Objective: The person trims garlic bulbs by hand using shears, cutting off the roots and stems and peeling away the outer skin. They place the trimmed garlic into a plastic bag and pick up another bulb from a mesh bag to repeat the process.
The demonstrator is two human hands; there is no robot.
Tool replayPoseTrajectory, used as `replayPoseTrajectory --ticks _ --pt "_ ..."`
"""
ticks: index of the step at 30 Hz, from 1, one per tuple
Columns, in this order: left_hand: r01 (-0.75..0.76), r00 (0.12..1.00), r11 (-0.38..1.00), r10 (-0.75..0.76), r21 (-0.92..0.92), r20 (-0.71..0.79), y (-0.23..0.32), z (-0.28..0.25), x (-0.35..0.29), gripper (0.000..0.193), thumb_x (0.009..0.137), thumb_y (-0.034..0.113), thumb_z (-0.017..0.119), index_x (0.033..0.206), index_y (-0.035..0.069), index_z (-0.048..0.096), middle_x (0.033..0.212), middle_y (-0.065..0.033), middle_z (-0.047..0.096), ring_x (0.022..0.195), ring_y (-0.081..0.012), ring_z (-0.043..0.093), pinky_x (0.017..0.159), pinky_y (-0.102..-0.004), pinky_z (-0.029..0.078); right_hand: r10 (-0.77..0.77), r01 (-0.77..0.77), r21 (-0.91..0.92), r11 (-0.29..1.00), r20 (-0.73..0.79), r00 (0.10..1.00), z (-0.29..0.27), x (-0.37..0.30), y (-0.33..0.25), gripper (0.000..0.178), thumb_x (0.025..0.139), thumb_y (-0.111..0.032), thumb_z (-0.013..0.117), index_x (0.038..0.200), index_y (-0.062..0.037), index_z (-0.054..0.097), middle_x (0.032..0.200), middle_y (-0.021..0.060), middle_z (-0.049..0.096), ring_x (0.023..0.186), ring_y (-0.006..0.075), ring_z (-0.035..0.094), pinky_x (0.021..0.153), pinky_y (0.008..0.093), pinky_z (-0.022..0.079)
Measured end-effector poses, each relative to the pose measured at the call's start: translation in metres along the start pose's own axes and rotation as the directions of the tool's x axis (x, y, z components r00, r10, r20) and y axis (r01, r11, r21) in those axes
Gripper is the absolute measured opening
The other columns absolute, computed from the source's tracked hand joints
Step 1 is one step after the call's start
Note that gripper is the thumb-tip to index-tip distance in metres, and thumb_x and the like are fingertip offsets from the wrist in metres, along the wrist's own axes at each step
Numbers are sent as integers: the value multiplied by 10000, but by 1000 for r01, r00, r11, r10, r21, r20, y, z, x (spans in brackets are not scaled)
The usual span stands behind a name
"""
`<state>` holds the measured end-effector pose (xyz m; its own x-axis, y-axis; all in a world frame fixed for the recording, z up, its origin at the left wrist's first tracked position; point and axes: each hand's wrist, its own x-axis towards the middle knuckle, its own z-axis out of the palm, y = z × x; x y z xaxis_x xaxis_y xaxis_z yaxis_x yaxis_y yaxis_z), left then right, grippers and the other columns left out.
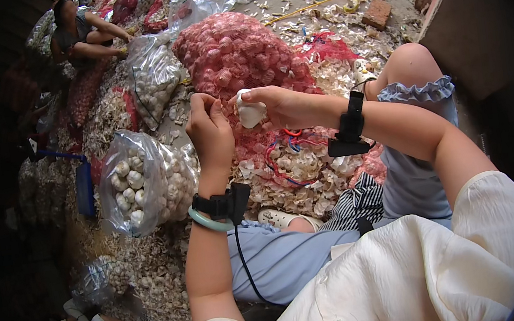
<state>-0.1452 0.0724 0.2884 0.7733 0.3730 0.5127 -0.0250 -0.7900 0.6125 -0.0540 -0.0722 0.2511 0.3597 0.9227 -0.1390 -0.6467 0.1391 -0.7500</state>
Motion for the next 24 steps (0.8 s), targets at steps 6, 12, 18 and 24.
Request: replayPoseTrajectory --ticks 6,12,18,24 --pt "26 998 990 -18 -142 59 -1 -12 5 120 880 125 598 897 9 576 715 -88 576 628 -179 576 567 -318 445 33 -30 100 995 -25 999 -1 0 1 351 930 -404 528 1086 -90 536 1012 45 612 901 129 621 715 274 528" --pt "-228 954 971 237 -70 184 13 -9 0 205 812 188 695 925 35 620 836 -68 590 708 -178 589 598 -289 457 -9 15 150 989 -39 999 -6 1 1 437 929 -433 511 1137 -49 502 1058 72 584 948 178 615 794 347 558" --pt "-328 921 943 333 -57 200 7 -8 -1 135 798 100 657 876 18 585 823 -113 572 711 -276 594 620 -369 468 -28 36 155 987 -56 998 -4 3 4 426 927 -419 524 1139 -50 495 1068 77 580 967 186 607 791 347 557" --pt "-220 974 967 210 127 86 6 -8 2 72 835 63 589 851 6 548 839 -129 558 720 -332 570 618 -401 446 -72 75 44 996 -73 995 -3 3 4 408 922 -413 537 1122 -59 504 1071 71 581 970 174 598 805 359 545"
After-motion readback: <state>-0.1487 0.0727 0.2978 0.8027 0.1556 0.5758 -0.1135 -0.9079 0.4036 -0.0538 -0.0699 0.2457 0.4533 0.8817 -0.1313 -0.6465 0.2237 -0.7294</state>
